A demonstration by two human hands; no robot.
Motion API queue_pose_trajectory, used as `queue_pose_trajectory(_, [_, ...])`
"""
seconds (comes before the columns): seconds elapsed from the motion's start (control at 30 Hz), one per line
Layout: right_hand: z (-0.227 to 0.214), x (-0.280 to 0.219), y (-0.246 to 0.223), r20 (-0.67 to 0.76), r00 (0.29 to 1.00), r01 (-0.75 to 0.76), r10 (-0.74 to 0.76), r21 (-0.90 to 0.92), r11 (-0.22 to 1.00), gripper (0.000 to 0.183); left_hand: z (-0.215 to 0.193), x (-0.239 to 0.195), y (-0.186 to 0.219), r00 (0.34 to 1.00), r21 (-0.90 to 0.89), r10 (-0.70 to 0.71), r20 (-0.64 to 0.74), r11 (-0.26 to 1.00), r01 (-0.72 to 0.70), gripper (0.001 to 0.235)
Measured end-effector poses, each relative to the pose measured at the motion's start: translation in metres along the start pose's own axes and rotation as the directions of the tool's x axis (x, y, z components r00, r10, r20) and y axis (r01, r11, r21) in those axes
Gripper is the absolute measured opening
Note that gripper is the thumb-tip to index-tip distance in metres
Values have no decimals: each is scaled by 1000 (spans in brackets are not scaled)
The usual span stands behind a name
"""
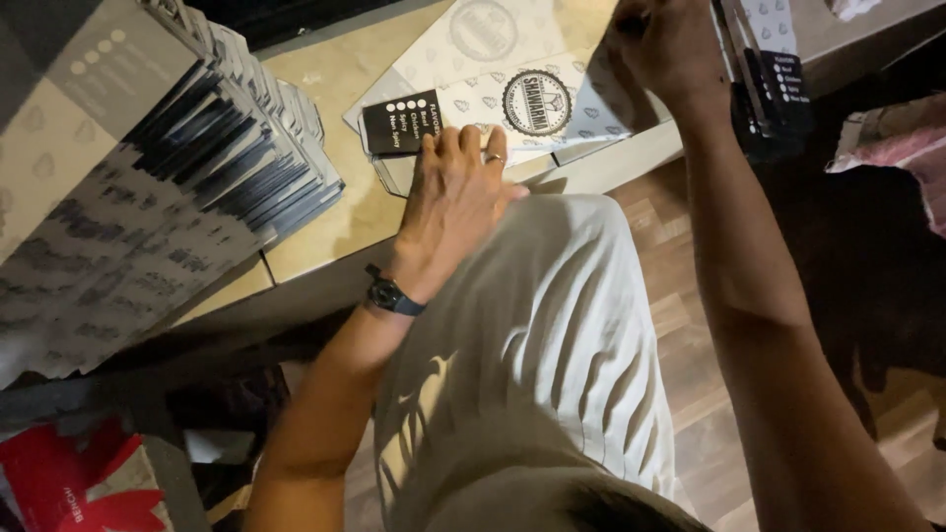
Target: Folding paper food packaging and sealing it with tape from a dispenser.
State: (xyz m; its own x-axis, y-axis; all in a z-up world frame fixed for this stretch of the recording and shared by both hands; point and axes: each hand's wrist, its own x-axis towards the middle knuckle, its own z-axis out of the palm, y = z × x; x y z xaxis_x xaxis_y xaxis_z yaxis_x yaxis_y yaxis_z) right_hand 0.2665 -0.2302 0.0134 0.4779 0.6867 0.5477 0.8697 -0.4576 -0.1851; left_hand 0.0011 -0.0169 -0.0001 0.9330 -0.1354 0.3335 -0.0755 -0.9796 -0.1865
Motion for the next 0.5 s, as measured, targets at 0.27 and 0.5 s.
queue_pose_trajectory(0.27, [21, 30, -94, 169, 946, 187, -276, 412, 892, 25, -2, -7, 13, 999, 83, -45, 28, 996, 42, 72])
queue_pose_trajectory(0.5, [68, 88, -184, 124, 823, 377, -554, 609, 698, 21, 6, -6, 19, 996, 53, -65, 65, 997, 61, 69])
